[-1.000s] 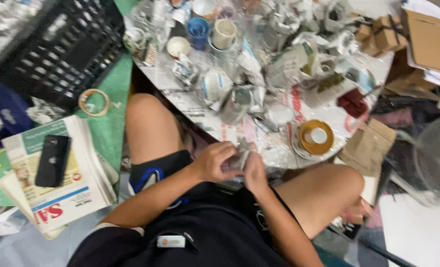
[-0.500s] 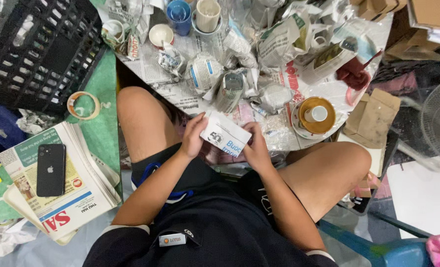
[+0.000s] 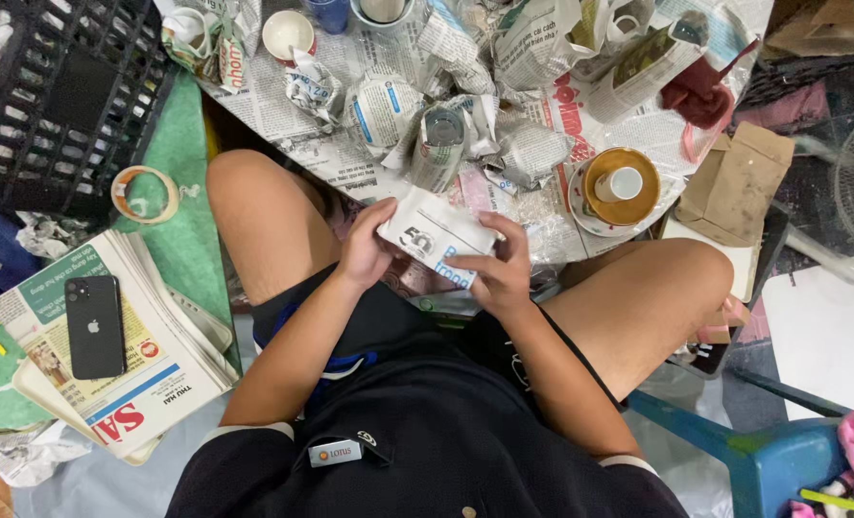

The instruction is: The person sits cross-legged and wraps small objects, including plastic cups and containers, in newspaper sheets. They fold the paper around each item and place the wrapped bundles into a black plastic crate.

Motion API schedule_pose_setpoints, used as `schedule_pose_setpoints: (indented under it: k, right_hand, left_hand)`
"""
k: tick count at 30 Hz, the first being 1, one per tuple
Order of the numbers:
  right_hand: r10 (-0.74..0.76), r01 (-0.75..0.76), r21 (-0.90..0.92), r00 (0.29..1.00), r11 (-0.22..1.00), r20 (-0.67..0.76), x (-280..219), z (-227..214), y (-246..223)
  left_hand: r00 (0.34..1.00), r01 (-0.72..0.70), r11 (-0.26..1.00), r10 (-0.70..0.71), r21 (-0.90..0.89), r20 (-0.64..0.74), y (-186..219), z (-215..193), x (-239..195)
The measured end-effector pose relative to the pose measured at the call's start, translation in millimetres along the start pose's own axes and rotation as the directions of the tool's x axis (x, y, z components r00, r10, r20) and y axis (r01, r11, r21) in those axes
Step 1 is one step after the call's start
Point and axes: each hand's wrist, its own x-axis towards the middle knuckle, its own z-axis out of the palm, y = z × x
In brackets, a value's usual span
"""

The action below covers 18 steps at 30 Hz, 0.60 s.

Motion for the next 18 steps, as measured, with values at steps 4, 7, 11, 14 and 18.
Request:
schedule_pose_setpoints:
  k: [4,7,11,14,18]
  right_hand:
    - [0.449,-0.398,0.672,0.887,0.624,0.108,-1,-2,-3]
    - [0.713,-0.659,0.557,0.683,0.505,0.162,0,-2,2]
    - [0.656,-0.599,0.441,0.754,0.668,0.03,-6,2,13]
    - [0.519,-0.464,0.43,0.855,0.775,-0.012,-12,-2,17]
    - [0.348,-0.337,0.413,0.936,0.846,0.05,-12,-10,15]
  left_hand:
    - [0.986,-0.163,0.918,0.159,0.362,0.039,13,26,-9]
    - [0.891,-0.45,0.575,0.337,0.683,0.304,17,34,-17]
    - [0.825,-0.552,0.426,0.409,0.717,0.392,10,23,-15]
    - [0.915,-0.397,0.728,0.359,0.56,0.182,1,13,-7]
    - [0.97,-0.243,0.84,0.224,0.485,0.099,5,3,-4]
